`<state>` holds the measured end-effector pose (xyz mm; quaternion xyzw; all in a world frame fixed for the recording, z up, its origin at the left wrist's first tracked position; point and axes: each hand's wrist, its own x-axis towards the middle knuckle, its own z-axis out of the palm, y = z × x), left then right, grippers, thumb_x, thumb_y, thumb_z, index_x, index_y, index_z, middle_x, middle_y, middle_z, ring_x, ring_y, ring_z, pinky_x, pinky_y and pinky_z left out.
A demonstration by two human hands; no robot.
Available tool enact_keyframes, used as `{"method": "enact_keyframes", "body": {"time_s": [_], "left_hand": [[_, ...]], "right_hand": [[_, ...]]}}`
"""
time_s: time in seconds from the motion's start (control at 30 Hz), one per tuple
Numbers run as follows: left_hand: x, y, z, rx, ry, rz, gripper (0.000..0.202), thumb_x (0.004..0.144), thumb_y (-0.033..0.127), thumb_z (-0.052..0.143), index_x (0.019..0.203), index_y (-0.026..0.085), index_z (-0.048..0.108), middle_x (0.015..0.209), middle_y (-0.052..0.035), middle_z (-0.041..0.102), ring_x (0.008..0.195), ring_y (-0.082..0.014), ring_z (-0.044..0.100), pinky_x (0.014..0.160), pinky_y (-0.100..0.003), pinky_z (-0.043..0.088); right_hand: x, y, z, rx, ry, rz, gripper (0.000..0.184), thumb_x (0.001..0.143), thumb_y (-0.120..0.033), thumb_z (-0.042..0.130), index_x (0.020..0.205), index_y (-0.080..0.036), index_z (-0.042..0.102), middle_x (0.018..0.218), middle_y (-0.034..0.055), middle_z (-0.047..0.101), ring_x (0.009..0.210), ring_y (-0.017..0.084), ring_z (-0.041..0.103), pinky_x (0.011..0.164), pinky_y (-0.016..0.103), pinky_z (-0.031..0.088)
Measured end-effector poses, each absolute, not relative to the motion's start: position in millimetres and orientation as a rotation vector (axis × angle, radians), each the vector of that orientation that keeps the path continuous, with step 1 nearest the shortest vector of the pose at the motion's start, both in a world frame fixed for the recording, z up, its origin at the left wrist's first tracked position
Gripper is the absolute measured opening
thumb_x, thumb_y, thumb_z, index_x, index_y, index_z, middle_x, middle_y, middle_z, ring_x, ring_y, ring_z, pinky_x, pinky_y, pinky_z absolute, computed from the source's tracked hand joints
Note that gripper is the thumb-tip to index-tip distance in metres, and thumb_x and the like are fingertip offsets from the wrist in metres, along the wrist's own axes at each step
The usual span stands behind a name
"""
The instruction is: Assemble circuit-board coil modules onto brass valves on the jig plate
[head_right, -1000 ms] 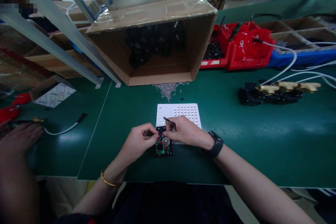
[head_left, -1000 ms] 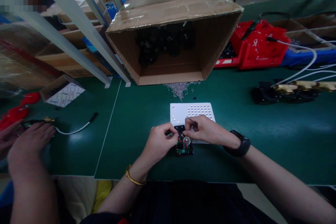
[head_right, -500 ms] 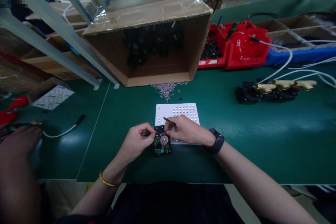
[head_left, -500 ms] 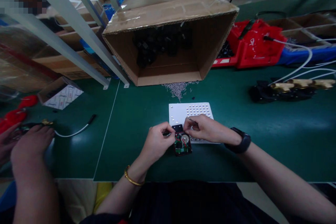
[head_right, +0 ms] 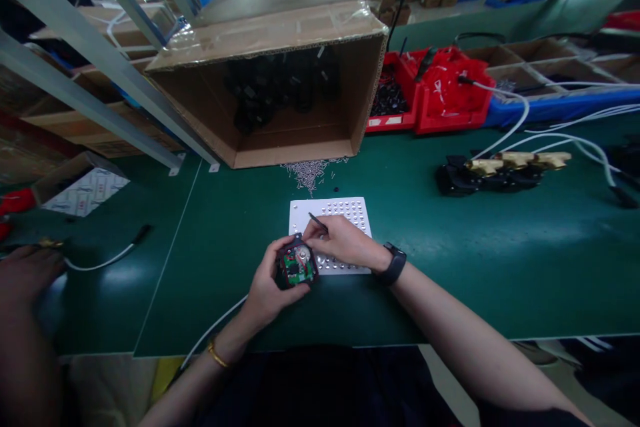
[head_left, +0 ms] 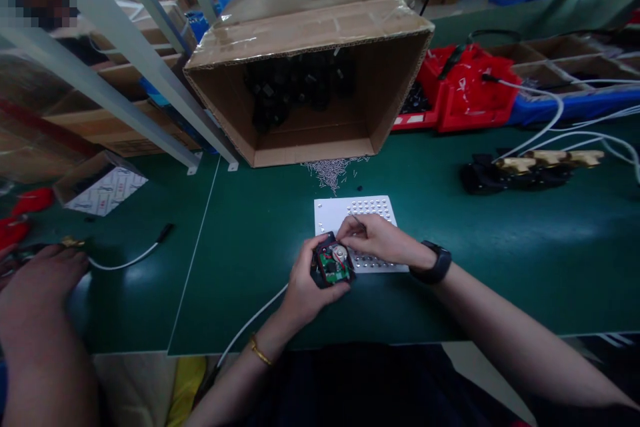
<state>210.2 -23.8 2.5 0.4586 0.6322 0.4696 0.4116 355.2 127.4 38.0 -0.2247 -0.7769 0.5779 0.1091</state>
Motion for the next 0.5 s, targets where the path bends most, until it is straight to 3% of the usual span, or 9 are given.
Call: {"method": "enact_keyframes", "body": {"time_s": [0.07, 0.2, 0.27, 0.33, 0.4, 0.5], "left_hand": [[214.5, -21.0, -4.2, 1.058, 1.568, 1.277, 0.071, 0.063, 0.026, 0.073, 0.124, 0.019, 0.038, 0.125, -0.0121, 0.049, 0.113, -0.0262, 0.051, 0.098, -0.039, 0.041], [209.5, -12.8, -7.3, 0.883, 1.531, 1.352, 0.052, 0.071, 0.028, 0.063, 0.117, 0.015, 0.044, 0.117, -0.0115, 0.055, 0.104, -0.0224, 0.056, 0.094, -0.037, 0.044], [205.6, -9.6, -7.8, 0.809, 1.530, 1.375, 0.047, 0.074, 0.034, 0.059, 0.115, 0.015, 0.045, 0.113, -0.0111, 0.057, 0.101, -0.0214, 0.058, 0.091, -0.036, 0.047], [205.3, -7.3, -8.5, 0.783, 1.490, 1.401, 0.051, 0.075, 0.041, 0.057, 0.117, 0.015, 0.043, 0.114, -0.0113, 0.056, 0.101, -0.0215, 0.058, 0.089, -0.035, 0.048], [209.2, -5.3, -8.7, 0.834, 1.477, 1.394, 0.065, 0.068, 0.044, 0.065, 0.121, 0.017, 0.038, 0.117, -0.0115, 0.054, 0.103, -0.0227, 0.057, 0.089, -0.035, 0.047], [215.6, -1.9, -8.0, 0.922, 1.698, 1.331, 0.074, 0.056, 0.036, 0.076, 0.118, 0.018, 0.039, 0.113, -0.0096, 0.054, 0.101, -0.0231, 0.057, 0.092, -0.038, 0.044]], "right_hand": [[360.0, 126.4, 34.3, -0.814, -2.017, 1.816, 0.019, 0.085, -0.032, 0.051, 0.086, -0.016, 0.061, 0.082, 0.0051, 0.066, 0.050, 0.009, 0.046, 0.047, 0.023, 0.035], [374.7, 112.1, 23.9, -1.061, -1.411, 1.965, 0.038, 0.085, -0.053, 0.044, 0.089, -0.017, 0.055, 0.080, 0.0076, 0.067, 0.035, 0.005, 0.016, 0.034, 0.023, 0.015], [380.9, 101.7, 17.5, -1.075, -1.263, 1.948, 0.046, 0.083, -0.061, 0.041, 0.083, -0.017, 0.056, 0.072, 0.0069, 0.065, 0.036, 0.006, 0.019, 0.034, 0.023, 0.020], [385.1, 92.3, 11.7, -1.095, -1.205, 1.855, 0.057, 0.082, -0.069, 0.033, 0.075, -0.018, 0.057, 0.065, 0.0060, 0.059, 0.041, 0.010, 0.034, 0.041, 0.026, 0.033], [387.7, 84.7, 7.4, -1.150, -1.201, 1.752, 0.066, 0.079, -0.075, 0.024, 0.066, -0.019, 0.057, 0.062, 0.0052, 0.054, 0.052, 0.015, 0.045, 0.051, 0.029, 0.041], [389.7, 75.0, 2.7, -1.231, -1.199, 1.771, 0.073, 0.076, -0.078, 0.013, 0.063, -0.020, 0.056, 0.047, -0.0003, 0.040, 0.046, 0.015, 0.043, 0.051, 0.030, 0.042]]}}
